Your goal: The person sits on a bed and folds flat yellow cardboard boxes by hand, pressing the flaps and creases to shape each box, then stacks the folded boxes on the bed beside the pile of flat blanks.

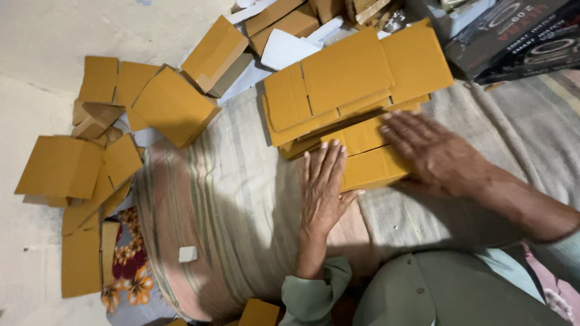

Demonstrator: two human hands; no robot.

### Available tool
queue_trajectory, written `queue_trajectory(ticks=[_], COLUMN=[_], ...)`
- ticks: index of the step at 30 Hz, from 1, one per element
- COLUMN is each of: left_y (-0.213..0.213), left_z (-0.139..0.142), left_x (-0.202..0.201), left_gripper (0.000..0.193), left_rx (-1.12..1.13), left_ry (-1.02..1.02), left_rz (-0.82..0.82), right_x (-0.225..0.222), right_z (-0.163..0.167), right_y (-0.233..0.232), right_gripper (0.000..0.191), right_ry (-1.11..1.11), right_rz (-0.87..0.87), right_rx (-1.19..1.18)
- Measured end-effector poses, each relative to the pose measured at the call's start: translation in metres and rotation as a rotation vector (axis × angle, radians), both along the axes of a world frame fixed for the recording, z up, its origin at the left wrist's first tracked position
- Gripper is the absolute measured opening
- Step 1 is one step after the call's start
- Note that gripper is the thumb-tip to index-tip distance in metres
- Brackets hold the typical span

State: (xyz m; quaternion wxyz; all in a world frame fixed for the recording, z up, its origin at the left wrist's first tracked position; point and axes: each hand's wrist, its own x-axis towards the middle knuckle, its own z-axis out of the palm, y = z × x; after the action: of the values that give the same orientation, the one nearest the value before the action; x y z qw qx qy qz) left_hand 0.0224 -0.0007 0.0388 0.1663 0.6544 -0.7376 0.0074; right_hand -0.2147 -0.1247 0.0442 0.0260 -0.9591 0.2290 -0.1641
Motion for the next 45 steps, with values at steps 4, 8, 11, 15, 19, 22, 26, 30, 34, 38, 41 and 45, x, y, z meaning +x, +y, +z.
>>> queue_trajectory(ticks=[4,8,11,15,19,22,26,30,34,38,41,45], left_y=[-0.001,-0.016,-0.014,-0.005,-0.015,-0.019,-0.006,-0.009,-0.014,-0.014,-0.022,-0.050], left_z=[-0.005,-0.017,-0.013,-0.005,-0.013,-0.015,-0.004,0.003,-0.002,-0.012,-0.022,-0.035], left_x=[-0.013,-0.051,-0.043,-0.029,-0.055,-0.057,-0.037,-0.049,-0.057,-0.027,-0.014,-0.001], left_gripper=[0.104,0.097,0.101,0.105,0.103,0.096,0.102,0.097,0.086,0.058,0.039,0.059], left_rx=[0.046,-0.044,-0.040,0.006,0.050,-0.092,0.023,0.136,0.085,-0.042,0.025,-0.035], left_ry=[-0.054,-0.376,-0.169,0.060,-0.192,-0.291,0.081,0.021,-0.219,0.184,0.412,0.689], left_rz=[0.069,0.125,0.102,0.117,0.142,0.142,0.142,0.161,0.103,0.092,0.358,0.591], right_x=[0.009,0.041,0.031,0.010,0.030,0.031,0.007,0.016,0.023,0.009,0.013,0.021], right_z=[0.007,0.003,0.002,0.006,0.006,0.007,0.010,0.009,0.009,0.010,0.007,0.000], right_y=[0.021,0.051,0.046,0.038,0.048,0.049,0.040,0.044,0.044,0.032,0.012,-0.011], right_gripper=[0.077,0.059,0.069,0.065,0.067,0.069,0.067,0.071,0.086,0.073,0.038,0.049], right_ry=[0.221,0.140,-0.075,0.155,0.263,0.084,0.142,0.246,-0.064,-0.142,-0.104,-0.253], right_rz=[-0.200,-0.273,-0.189,-0.359,-0.280,-0.219,-0.322,-0.270,-0.085,-0.195,-0.373,-0.490], right_rx=[-0.323,-0.499,-0.235,-0.355,-0.409,-0.310,-0.311,-0.350,-0.235,-0.162,0.146,0.013])
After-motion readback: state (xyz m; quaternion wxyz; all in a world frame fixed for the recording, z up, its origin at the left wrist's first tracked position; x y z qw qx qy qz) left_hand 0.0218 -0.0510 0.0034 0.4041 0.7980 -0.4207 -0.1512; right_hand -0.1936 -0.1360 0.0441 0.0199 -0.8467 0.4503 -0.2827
